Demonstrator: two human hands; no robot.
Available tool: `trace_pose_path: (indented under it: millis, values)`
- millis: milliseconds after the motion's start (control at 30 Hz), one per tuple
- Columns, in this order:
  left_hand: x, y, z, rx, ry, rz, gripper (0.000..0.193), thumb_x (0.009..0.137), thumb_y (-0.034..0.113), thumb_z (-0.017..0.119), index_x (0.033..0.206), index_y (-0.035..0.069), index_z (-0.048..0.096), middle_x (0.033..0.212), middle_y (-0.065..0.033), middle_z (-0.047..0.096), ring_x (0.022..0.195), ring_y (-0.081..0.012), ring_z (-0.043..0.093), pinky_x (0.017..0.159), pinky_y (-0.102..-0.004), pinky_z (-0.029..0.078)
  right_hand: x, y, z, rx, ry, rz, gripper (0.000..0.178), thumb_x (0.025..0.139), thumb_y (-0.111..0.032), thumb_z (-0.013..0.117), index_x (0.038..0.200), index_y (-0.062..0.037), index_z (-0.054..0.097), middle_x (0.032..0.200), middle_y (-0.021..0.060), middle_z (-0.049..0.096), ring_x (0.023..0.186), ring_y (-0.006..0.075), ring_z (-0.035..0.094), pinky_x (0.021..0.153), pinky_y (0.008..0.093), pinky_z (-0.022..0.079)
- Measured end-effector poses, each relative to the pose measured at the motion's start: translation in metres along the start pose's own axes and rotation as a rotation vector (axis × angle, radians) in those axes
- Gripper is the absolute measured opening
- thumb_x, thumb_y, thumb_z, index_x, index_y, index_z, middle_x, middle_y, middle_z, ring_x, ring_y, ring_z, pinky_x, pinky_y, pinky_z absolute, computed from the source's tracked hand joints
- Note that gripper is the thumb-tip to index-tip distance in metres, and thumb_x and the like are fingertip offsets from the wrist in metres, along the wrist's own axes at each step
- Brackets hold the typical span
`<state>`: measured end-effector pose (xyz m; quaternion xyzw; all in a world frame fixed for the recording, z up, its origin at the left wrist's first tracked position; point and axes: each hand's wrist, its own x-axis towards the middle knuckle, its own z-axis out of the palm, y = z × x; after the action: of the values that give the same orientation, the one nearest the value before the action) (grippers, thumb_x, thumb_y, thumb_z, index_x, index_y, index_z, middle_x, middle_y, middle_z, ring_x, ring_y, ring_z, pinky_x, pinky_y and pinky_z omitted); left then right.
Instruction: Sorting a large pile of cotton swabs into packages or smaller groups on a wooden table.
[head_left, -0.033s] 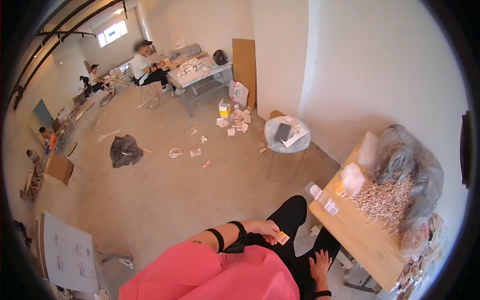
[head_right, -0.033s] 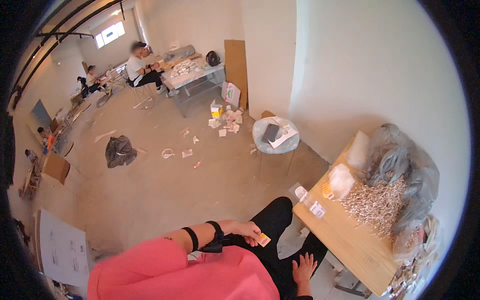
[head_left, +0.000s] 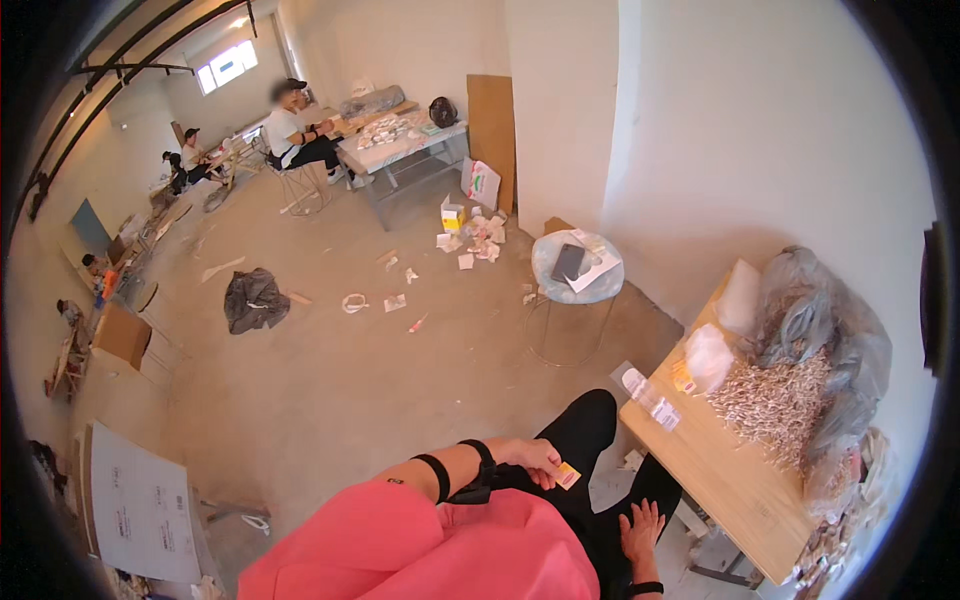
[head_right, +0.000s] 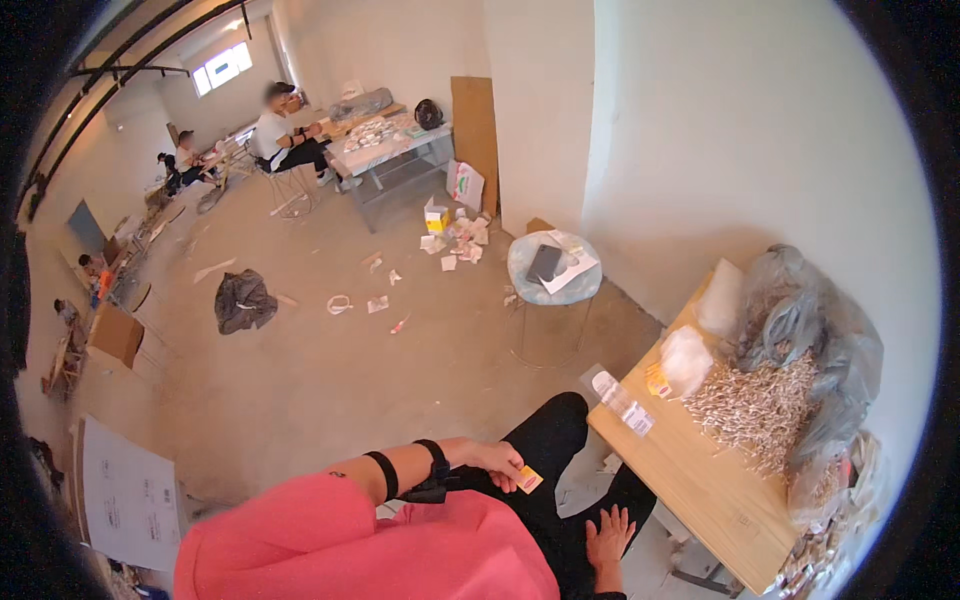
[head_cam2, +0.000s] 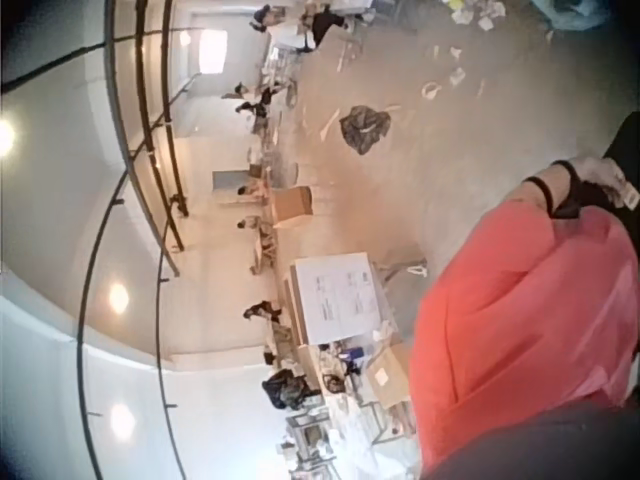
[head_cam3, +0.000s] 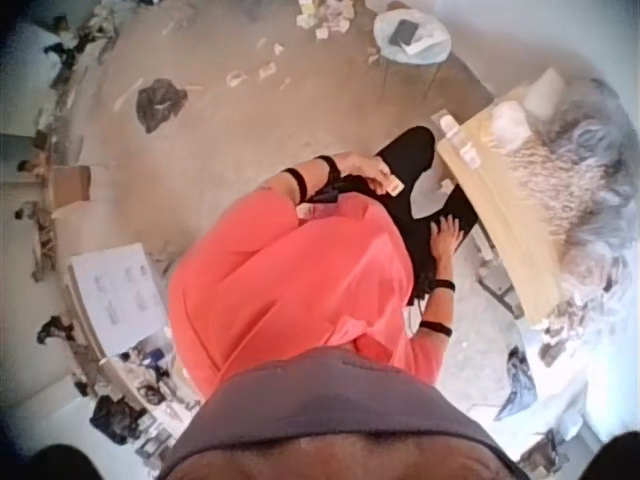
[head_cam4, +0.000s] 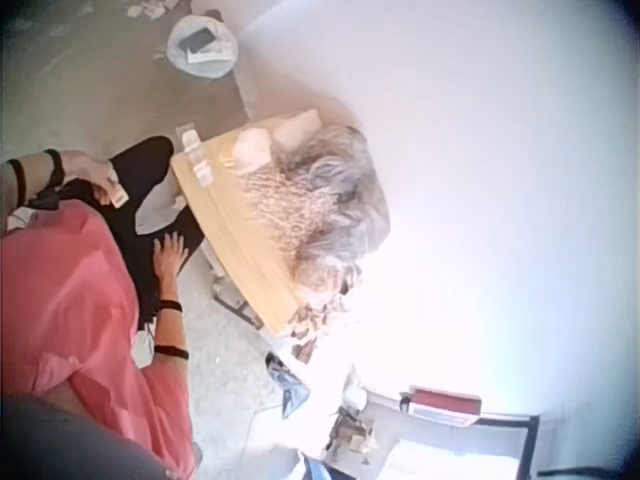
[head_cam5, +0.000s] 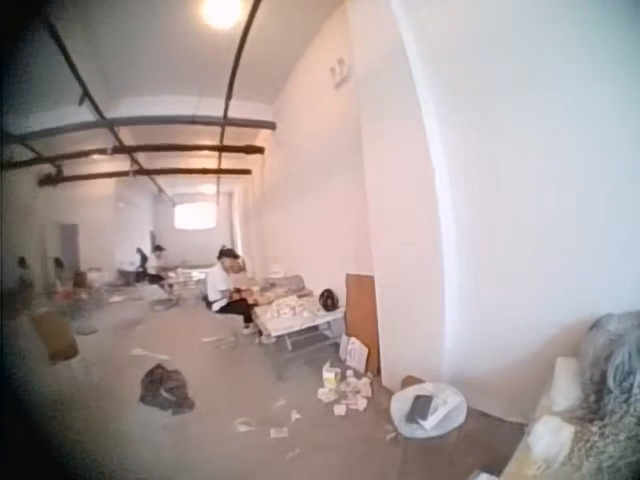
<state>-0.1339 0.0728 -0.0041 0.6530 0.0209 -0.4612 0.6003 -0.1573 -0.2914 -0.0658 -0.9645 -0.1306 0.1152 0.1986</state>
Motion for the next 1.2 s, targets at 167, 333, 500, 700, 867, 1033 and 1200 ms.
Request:
trace_pose_path:
  millis: [167,333,500,700,867,1033,1200]
  values:
    - [0.003,0.01,0.001,-0.039,-0.005,-0.077,0.023,0.093,0.03,0.064,0.095,0.007,0.062,0.092,-0.0057,0.071,0.08,-0.0121,0.07,0.065,-0.0229,0.053,0.011,0.005,0.007,0.052,-0.049,-0.012,0.044,0.089,-0.034,0.06,0.124,-0.0072,0.061,0.143,0.0152,0.047,0.14,0.0349,0.03,0.115,0.0568,0.013]
    - [0.006,0.029,0.009,-0.078,0.038,-0.142,0.03,0.092,0.037,0.065,0.098,0.007,0.063,0.093,-0.0052,0.071,0.08,-0.0117,0.069,0.065,-0.0222,0.052,0.016,0.008,0.008,0.12,0.026,-0.051,0.04,0.088,-0.03,0.061,0.119,-0.0053,0.062,0.14,0.0168,0.049,0.139,0.0372,0.032,0.114,0.0586,0.015]
    - [-0.005,0.037,0.019,-0.076,-0.048,-0.2,0.028,0.091,0.036,0.066,0.096,0.009,0.063,0.092,-0.0043,0.071,0.082,-0.0126,0.07,0.066,-0.023,0.052,0.009,0.008,0.008,0.129,0.073,-0.066,0.042,0.086,-0.032,0.062,0.118,-0.0052,0.063,0.14,0.0165,0.048,0.139,0.0375,0.03,0.114,0.0596,0.014]
    - [-0.024,0.039,0.023,-0.147,0.049,-0.369,0.033,0.09,0.038,0.067,0.102,0.008,0.064,0.097,-0.0054,0.071,0.083,-0.0123,0.07,0.066,-0.0216,0.053,0.004,0.017,0.015,0.152,0.078,-0.133,0.042,0.085,-0.031,0.062,0.118,-0.0044,0.061,0.14,0.017,0.047,0.139,0.0386,0.03,0.114,0.0611,0.013]
    - [-0.024,0.05,0.023,-0.121,0.04,-0.281,0.035,0.092,0.037,0.064,0.109,0.006,0.061,0.1,-0.0072,0.07,0.086,-0.016,0.07,0.07,-0.0239,0.054,0.013,0.013,-0.003,0.121,0.098,-0.103,0.04,0.085,-0.025,0.064,0.119,-0.0038,0.061,0.139,0.0177,0.048,0.138,0.038,0.031,0.114,0.0592,0.016]
    - [0.015,0.063,0.017,0.135,0.169,0.125,0.032,0.096,0.032,0.059,0.098,0.001,0.063,0.09,-0.0067,0.069,0.081,-0.0116,0.065,0.072,-0.0267,0.051,0.021,0.024,-0.008,0.247,-0.038,-0.124,0.043,0.089,-0.026,0.064,0.124,-0.0007,0.058,0.132,0.0197,0.054,0.13,0.0363,0.044,0.11,0.0566,0.028]
    - [0.044,0.104,0.029,0.386,0.164,0.38,0.033,0.096,0.032,0.06,0.09,0.0,0.062,0.078,-0.0055,0.069,0.073,-0.0106,0.064,0.066,-0.0272,0.049,0.039,-0.024,-0.055,1.156,-0.093,0.04,0.042,0.095,-0.02,0.062,0.128,0.0045,0.054,0.115,0.0146,0.064,0.105,0.0207,0.063,0.089,0.0337,0.052]
